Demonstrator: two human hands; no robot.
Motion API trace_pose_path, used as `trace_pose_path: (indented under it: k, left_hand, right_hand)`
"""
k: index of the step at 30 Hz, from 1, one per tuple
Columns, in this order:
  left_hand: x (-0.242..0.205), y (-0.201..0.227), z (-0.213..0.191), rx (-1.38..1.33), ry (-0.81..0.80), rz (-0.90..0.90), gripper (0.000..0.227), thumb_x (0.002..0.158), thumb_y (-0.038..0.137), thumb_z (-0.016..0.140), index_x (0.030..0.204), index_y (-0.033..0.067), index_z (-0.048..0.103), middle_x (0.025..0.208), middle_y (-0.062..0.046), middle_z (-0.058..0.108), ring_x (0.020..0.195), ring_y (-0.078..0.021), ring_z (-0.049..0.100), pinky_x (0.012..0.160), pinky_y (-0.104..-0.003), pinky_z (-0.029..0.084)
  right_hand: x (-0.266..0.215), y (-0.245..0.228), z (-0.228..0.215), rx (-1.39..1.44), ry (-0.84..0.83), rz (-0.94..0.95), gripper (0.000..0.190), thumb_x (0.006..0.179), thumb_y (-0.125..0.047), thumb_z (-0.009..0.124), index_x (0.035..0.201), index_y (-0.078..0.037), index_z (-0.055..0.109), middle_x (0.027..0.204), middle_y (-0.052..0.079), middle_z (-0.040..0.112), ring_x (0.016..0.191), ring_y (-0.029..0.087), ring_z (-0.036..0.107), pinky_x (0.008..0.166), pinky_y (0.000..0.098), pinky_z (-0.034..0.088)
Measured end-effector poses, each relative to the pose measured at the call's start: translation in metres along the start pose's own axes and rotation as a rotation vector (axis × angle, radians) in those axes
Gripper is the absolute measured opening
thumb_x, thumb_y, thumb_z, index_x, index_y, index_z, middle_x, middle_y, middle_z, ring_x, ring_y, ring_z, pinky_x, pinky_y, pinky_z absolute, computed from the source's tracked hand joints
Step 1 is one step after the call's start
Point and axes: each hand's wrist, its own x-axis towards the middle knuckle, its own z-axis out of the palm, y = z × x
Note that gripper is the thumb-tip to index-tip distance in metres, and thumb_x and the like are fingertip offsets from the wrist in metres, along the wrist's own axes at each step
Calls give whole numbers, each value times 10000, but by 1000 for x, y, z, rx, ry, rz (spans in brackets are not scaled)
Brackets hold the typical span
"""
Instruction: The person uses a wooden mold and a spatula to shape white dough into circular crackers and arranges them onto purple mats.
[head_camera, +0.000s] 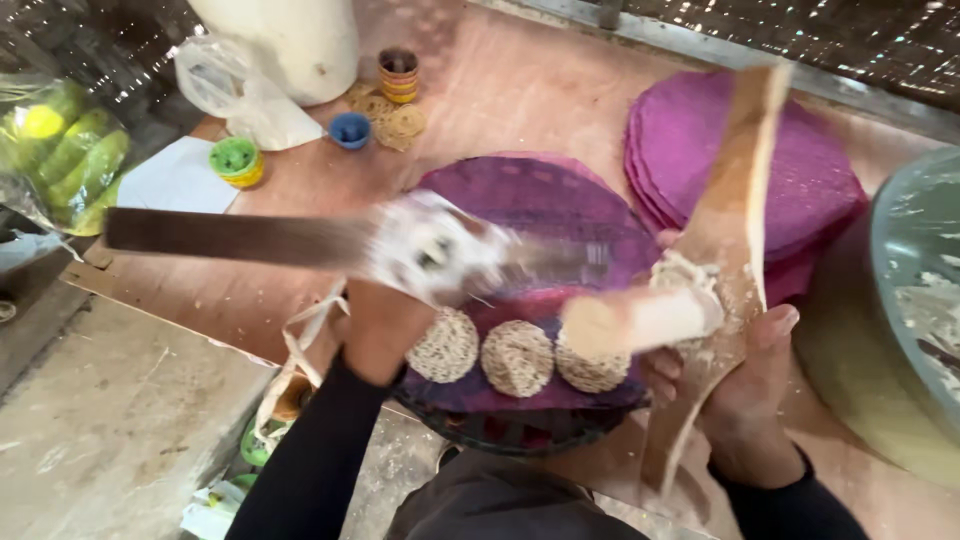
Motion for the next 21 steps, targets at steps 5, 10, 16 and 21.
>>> trace_pose_path:
  k: [5, 10, 16, 21]
  left_hand:
    - [-10, -1, -14, 258, -293, 27, 219, 907, 401, 734, 937, 184, 720, 897, -28, 711, 741, -200, 638, 687, -411, 511]
    - [2, 11, -35, 111, -274, 117, 258, 877, 437, 754, 972, 197, 736, 775, -17, 684, 616, -219, 651, 609, -409, 500]
    - [-15, 12, -28, -232, -273, -25, 210, 845, 357, 788, 994, 215, 746, 887, -7, 745, 775, -235, 733, 646, -363, 541]
    - [-6, -38, -6, -405, -259, -171, 533, 726, 386, 840, 1155, 94, 724, 876, -89, 761, 674, -209, 755, 659, -320, 604]
  right_hand:
    - [25, 15, 18, -996, 255, -115, 842, 947, -254, 759, 1564, 5, 248, 1243, 181, 590, 814, 172, 650, 593, 287, 559]
    - [41, 12, 66, -1405, -13, -67, 1048, 876, -381, 786, 1612, 11, 152, 1373, 150, 536, 1010, 167, 586, 828, 284, 485]
    - [69, 46, 71, -1815, -233, 8, 1173, 804, -550, 743, 1580, 81, 131, 1400, 163, 562, 1296, 288, 587, 1128, 410, 402]
    - [69, 30, -5, -1251, -189, 561, 1150, 844, -696, 630, 1591, 35, 151, 1476, 239, 485, 1360, 343, 531, 1136, 458, 404]
